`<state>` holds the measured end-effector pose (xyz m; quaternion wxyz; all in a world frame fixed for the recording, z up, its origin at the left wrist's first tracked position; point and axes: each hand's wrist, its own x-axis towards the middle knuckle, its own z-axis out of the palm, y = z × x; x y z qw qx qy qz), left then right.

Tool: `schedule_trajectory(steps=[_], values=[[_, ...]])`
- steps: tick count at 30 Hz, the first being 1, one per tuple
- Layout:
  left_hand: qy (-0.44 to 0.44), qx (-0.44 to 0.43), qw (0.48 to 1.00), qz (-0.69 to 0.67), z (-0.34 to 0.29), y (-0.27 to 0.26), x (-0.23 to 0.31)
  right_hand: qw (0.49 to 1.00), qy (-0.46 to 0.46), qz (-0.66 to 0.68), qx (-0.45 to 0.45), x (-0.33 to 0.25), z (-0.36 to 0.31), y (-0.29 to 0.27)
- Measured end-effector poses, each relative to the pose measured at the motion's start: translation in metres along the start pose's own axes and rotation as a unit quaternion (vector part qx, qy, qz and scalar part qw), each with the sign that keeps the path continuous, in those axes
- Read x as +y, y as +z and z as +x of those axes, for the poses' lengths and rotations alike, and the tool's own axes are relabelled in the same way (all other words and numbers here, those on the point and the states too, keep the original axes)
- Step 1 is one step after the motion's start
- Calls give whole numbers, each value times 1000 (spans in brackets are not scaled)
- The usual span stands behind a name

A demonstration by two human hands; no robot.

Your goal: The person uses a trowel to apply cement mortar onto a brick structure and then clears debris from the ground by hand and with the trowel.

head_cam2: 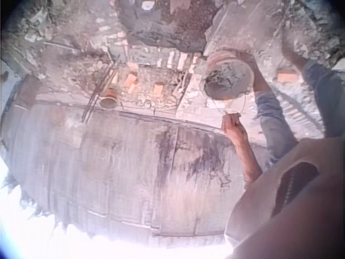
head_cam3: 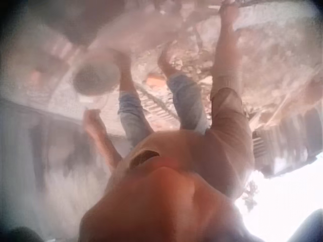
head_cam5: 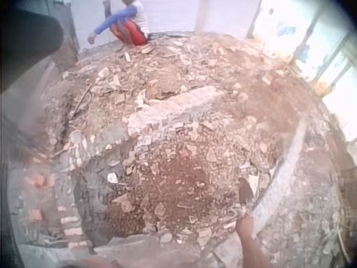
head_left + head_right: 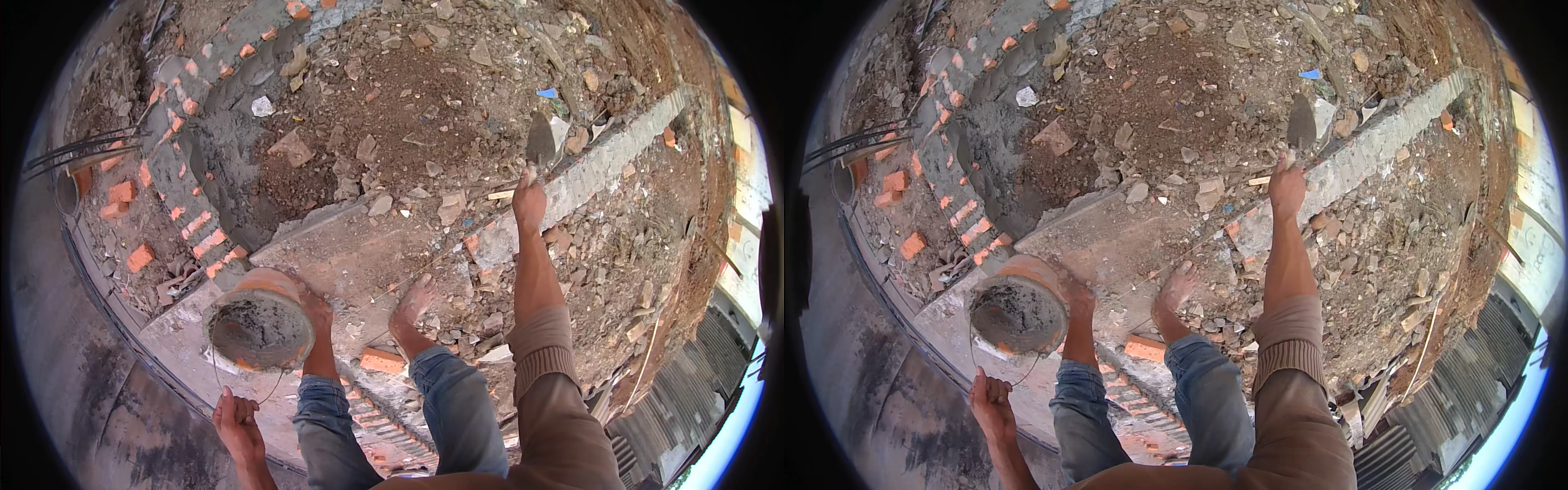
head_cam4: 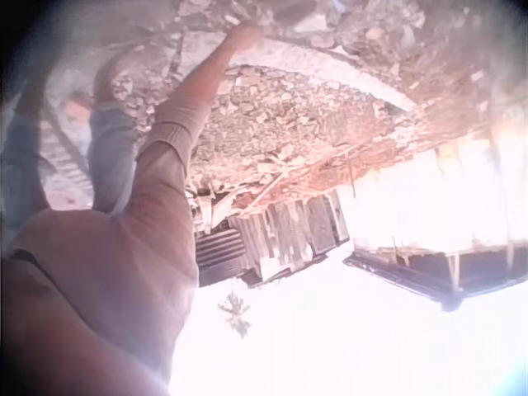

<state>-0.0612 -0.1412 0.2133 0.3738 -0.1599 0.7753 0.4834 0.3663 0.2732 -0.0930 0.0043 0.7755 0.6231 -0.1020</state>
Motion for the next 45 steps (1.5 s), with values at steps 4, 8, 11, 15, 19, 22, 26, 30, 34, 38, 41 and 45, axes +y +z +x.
schedule_trajectory(steps=[4,8,11,15,19,22,26,30,34,38,41,45], values=[[4,30,999,-14,23,-42,7,997,-66,-17,23,16,-7,62],[-6,82,996,-31,39,-106,7,991,-67,108,-37,-56,-76,76],[-38,120,990,-58,46,-138,7,981,-73,78,-161,-137,-126,86],[-70,144,984,-80,55,-188,-9,962,-90,59,-252,-246,-177,80],[-91,170,976,-103,45,-225,-26,996,-60,53,-29,-197,-184,75],[-150,194,965,-96,70,-241,-66,997,67,28,39,-76,-131,65],[-58,59,938,338,48,-374,-128,997,-46,32,-62,-132,-190,126],[-196,187,957,-100,78,-220,-91,998,37,28,-36,-170,-214,140],[-189,213,955,-86,53,-238,-71,991,2,58,-123,-224,-262,144],[-162,252,948,-107,34,-252,-69,996,24,31,-81,-197,-250,107],[-161,234,951,-121,52,-229,-63,991,39,-25,125,-81,-148,93],[-133,225,959,-108,52,-213,-40,993,-109,-18,51,-82,-165,125]])
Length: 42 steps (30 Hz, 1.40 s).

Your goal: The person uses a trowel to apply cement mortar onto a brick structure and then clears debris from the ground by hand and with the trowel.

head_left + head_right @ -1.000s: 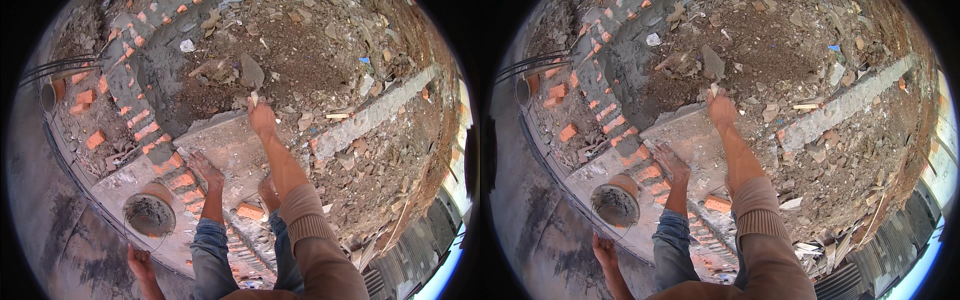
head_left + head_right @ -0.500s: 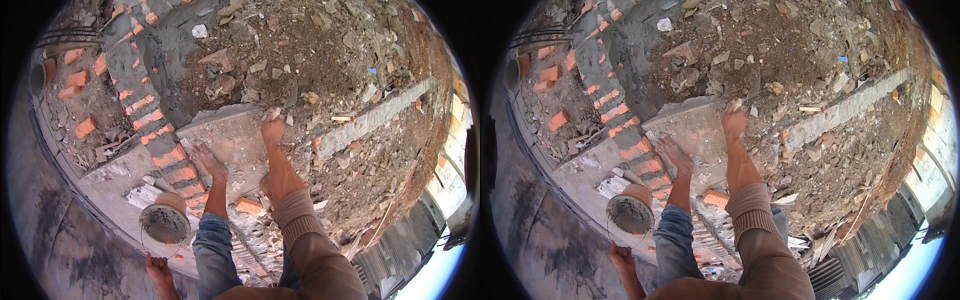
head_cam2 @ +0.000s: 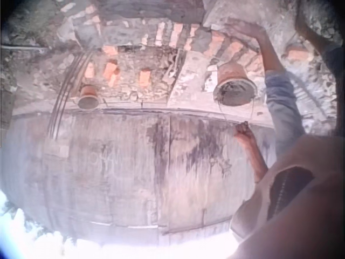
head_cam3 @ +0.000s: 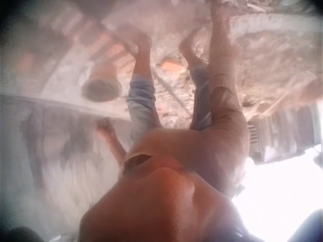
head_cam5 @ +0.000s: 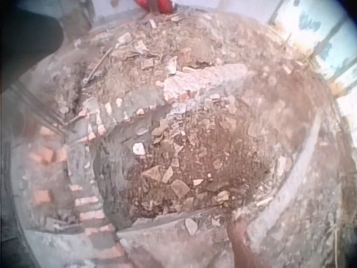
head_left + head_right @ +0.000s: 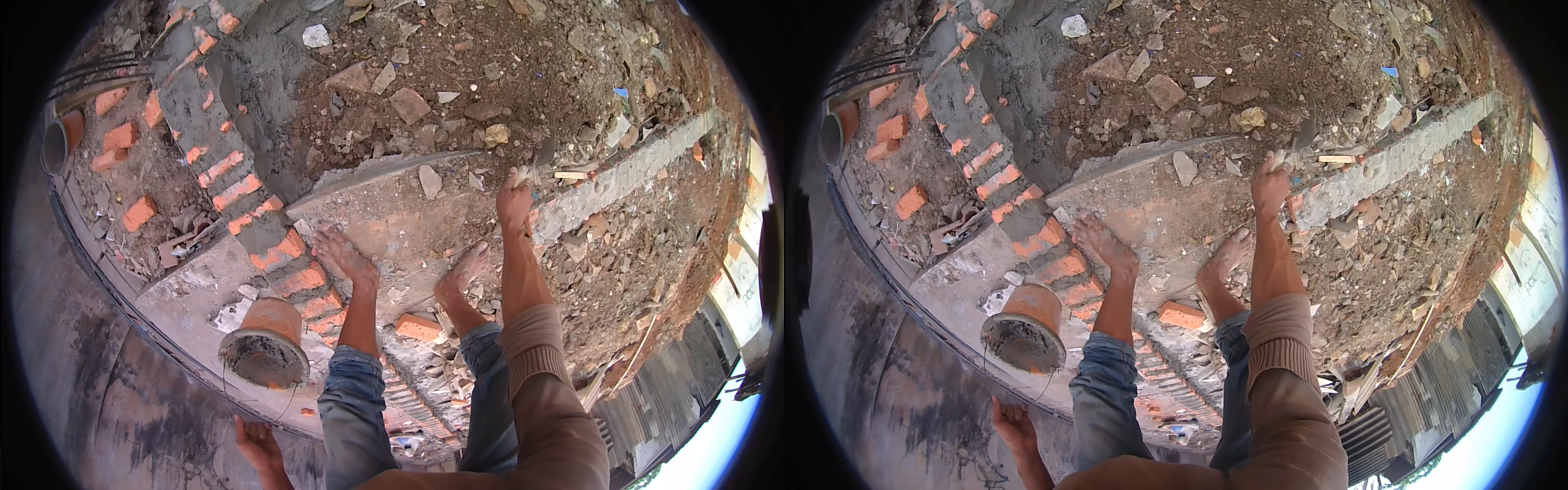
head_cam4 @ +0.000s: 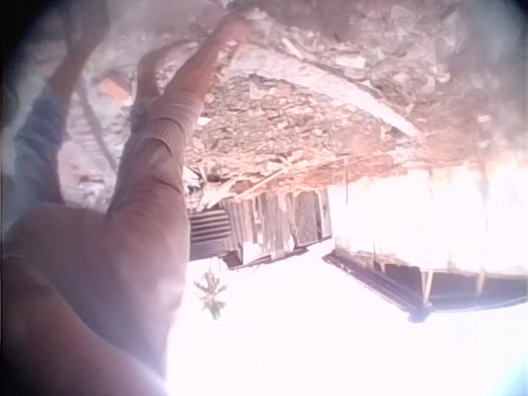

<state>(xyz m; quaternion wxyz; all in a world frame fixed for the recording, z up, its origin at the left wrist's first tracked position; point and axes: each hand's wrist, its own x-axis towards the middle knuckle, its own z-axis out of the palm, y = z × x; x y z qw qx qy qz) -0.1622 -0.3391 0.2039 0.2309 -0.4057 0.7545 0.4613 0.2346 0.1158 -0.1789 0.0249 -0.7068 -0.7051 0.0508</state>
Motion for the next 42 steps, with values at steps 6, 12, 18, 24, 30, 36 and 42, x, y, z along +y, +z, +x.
schedule_trajectory(steps=[6,12,18,24,30,36,42], values=[[29,-58,998,12,-12,22,28,983,72,82,-147,-122,-72,12],[46,-55,997,6,-13,19,39,963,118,125,-206,-130,-129,-34],[45,-55,997,32,-12,51,42,938,286,168,-103,-153,-193,20],[25,-113,993,30,-3,52,44,915,150,200,-317,-267,-170,3],[21,-147,989,10,-17,66,30,948,34,54,-312,-191,-69,-79],[9,-64,997,-29,-21,81,27,970,10,-71,-233,-14,101,-162],[-21,-52,996,-76,-20,69,44,971,41,-145,-183,94,174,-207]])
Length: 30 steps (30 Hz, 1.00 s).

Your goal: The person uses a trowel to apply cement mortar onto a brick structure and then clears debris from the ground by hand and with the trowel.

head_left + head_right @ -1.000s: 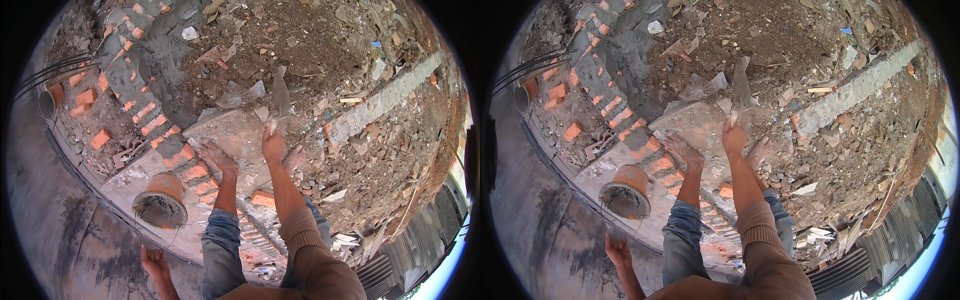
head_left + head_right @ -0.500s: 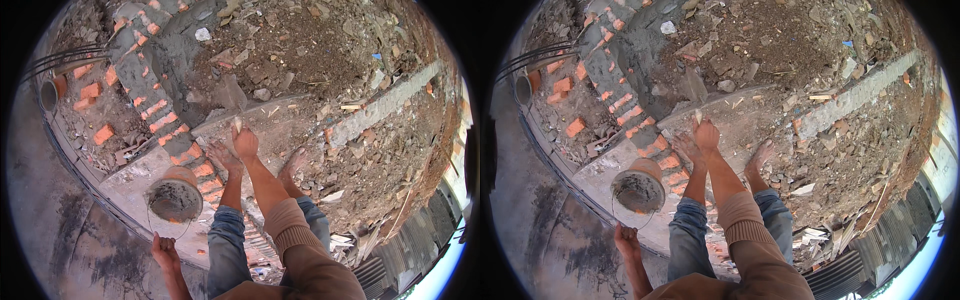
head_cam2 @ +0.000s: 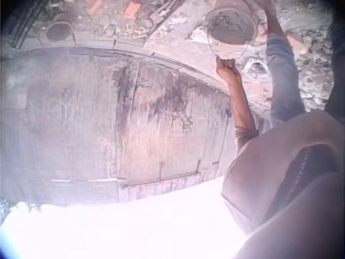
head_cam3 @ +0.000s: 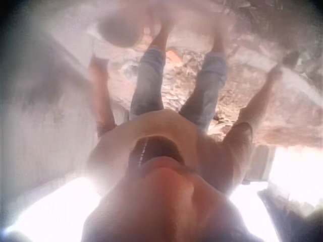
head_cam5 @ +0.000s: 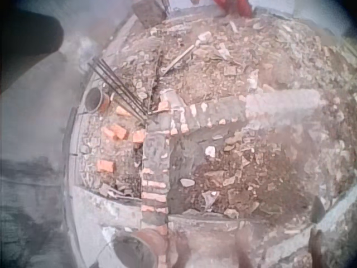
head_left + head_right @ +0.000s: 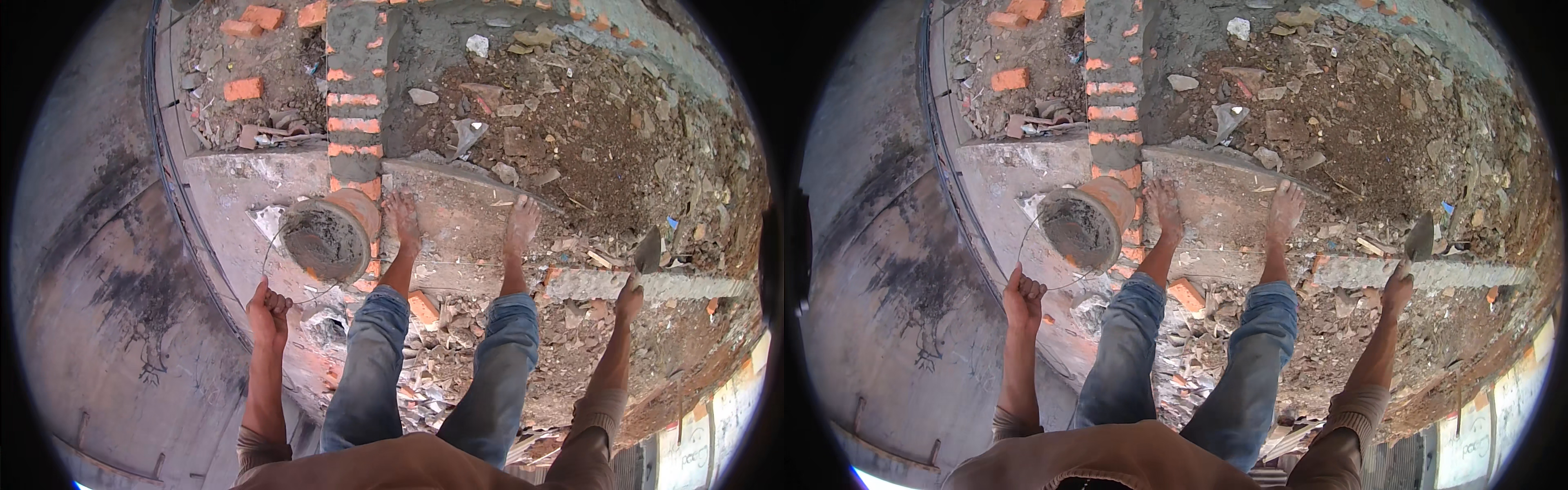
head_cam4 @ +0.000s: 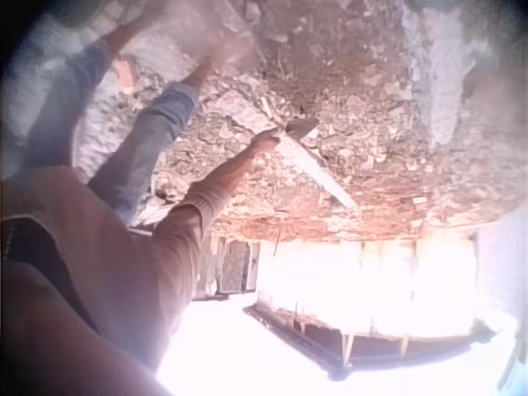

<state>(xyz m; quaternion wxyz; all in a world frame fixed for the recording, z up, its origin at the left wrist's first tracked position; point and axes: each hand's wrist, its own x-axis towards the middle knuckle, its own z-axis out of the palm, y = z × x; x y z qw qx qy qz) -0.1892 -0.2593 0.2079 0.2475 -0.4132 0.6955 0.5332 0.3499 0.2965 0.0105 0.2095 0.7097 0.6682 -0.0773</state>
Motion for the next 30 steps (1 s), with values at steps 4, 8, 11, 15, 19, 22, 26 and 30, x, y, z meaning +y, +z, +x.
schedule_trajectory(steps=[4,8,11,15,19,22,26,30], values=[[10,81,996,34,9,-8,37,1000,-3,22,15,11,31,4],[70,110,991,31,50,-48,51,992,-72,83,67,-25,75,23],[113,196,972,61,107,-67,57,986,-50,84,136,-57,134,50],[139,231,947,177,243,-71,61,988,-34,-30,145,-44,233,59],[199,269,925,180,317,-167,84,991,-42,94,84,-112,191,106],[184,254,937,155,361,-154,53,987,-58,134,64,-122,149,113],[202,268,934,125,396,-179,37,980,-106,147,86,-155,134,125],[225,269,933,80,414,-180,36,976,-95,164,108,-180,103,125]])
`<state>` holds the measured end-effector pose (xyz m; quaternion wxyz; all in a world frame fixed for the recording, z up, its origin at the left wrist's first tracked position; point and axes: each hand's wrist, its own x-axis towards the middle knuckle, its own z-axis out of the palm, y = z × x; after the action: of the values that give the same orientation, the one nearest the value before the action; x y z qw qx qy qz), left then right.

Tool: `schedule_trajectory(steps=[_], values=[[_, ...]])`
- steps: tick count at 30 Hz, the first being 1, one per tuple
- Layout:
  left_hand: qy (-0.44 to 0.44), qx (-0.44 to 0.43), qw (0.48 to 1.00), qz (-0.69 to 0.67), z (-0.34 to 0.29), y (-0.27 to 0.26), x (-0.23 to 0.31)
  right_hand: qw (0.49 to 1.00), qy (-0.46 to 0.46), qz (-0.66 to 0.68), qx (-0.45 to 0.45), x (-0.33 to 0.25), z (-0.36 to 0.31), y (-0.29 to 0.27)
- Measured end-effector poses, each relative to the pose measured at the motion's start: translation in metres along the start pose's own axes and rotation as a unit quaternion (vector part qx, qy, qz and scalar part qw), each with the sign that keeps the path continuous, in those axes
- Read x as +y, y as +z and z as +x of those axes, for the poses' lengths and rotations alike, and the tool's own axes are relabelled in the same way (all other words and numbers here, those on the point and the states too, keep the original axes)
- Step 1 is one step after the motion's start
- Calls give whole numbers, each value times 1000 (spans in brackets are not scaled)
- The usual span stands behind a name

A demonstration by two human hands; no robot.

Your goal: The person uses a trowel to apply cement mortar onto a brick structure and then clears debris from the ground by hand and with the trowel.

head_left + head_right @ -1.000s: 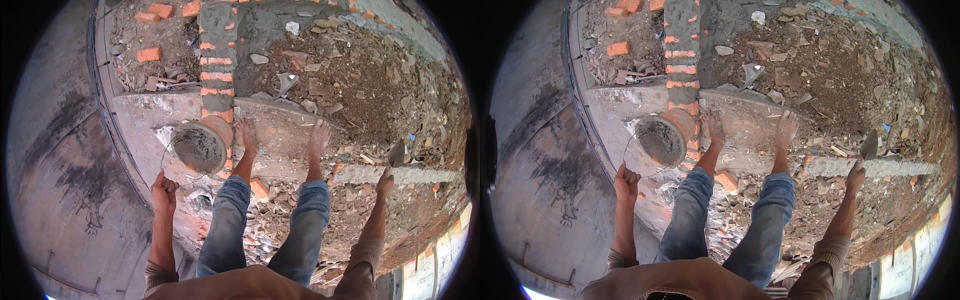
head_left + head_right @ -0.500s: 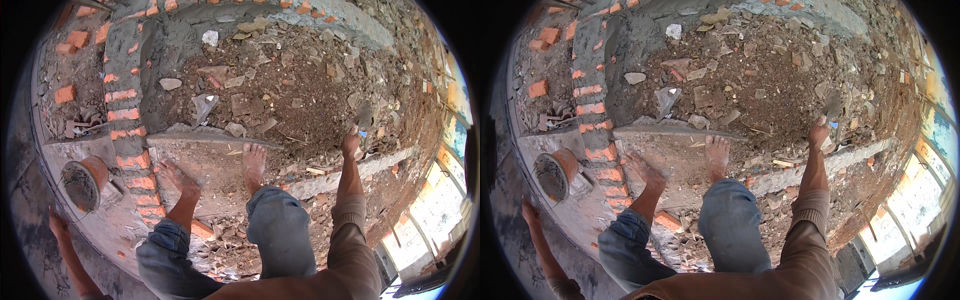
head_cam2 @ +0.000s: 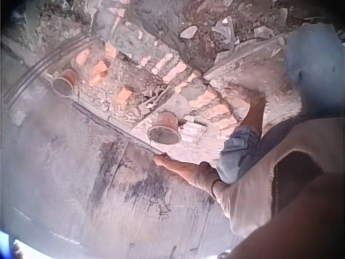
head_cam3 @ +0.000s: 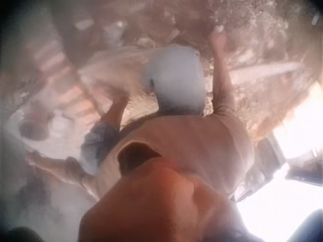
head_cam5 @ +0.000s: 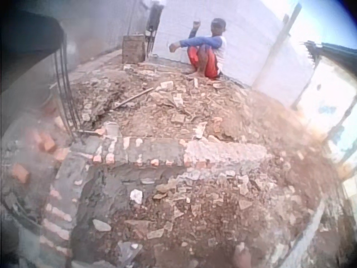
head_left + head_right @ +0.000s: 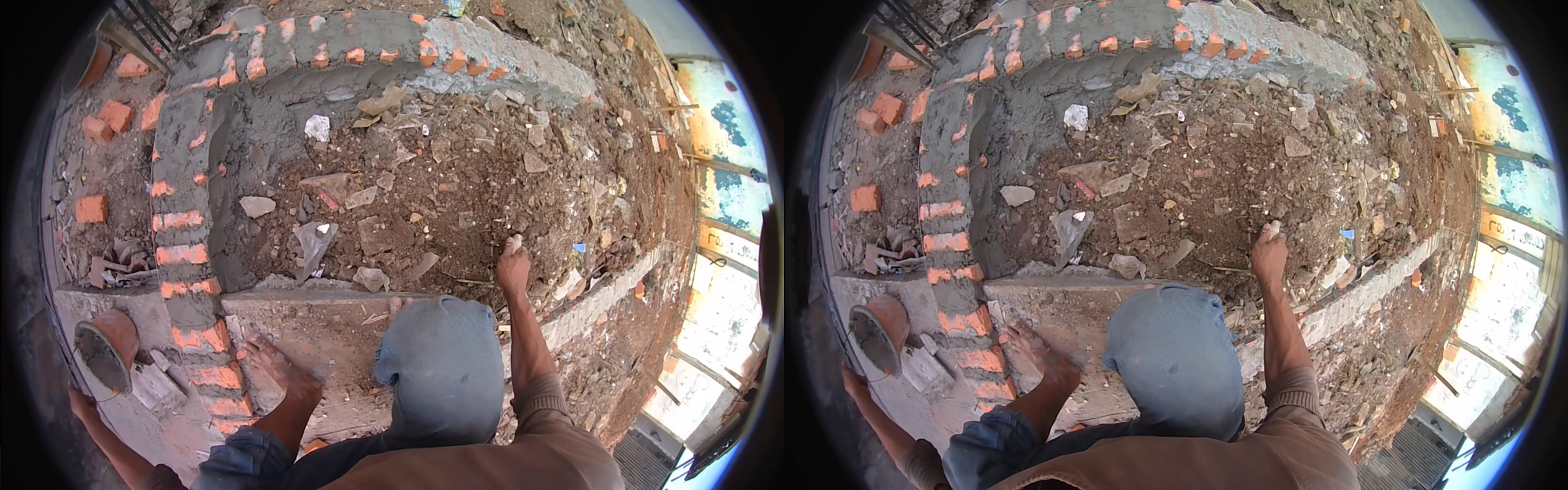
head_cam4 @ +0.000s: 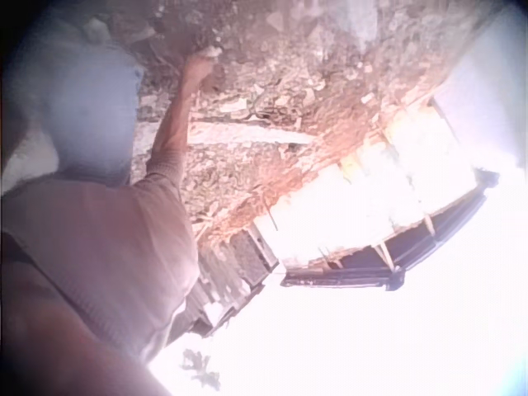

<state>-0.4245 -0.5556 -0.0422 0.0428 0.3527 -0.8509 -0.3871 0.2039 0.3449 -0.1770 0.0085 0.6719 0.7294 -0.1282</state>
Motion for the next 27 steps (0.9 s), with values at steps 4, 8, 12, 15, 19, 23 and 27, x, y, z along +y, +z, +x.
schedule_trajectory(steps=[4,8,12,15,19,23,27], values=[[26,6,1000,-5,8,12,11,998,-33,35,33,-34,-32,25],[80,11,992,95,5,32,11,994,-54,87,-40,-93,-57,38],[127,0,976,174,0,82,3,972,-171,72,-144,-154,-31,59],[170,31,960,221,-1,67,20,963,-203,92,-154,-184,-33,34],[82,23,961,265,-15,39,24,994,-79,47,54,-107,60,-16],[196,41,961,190,-55,71,38,996,-75,-20,51,13,151,-20],[310,50,943,108,-138,79,109,987,-148,12,-64,-70,79,41]])
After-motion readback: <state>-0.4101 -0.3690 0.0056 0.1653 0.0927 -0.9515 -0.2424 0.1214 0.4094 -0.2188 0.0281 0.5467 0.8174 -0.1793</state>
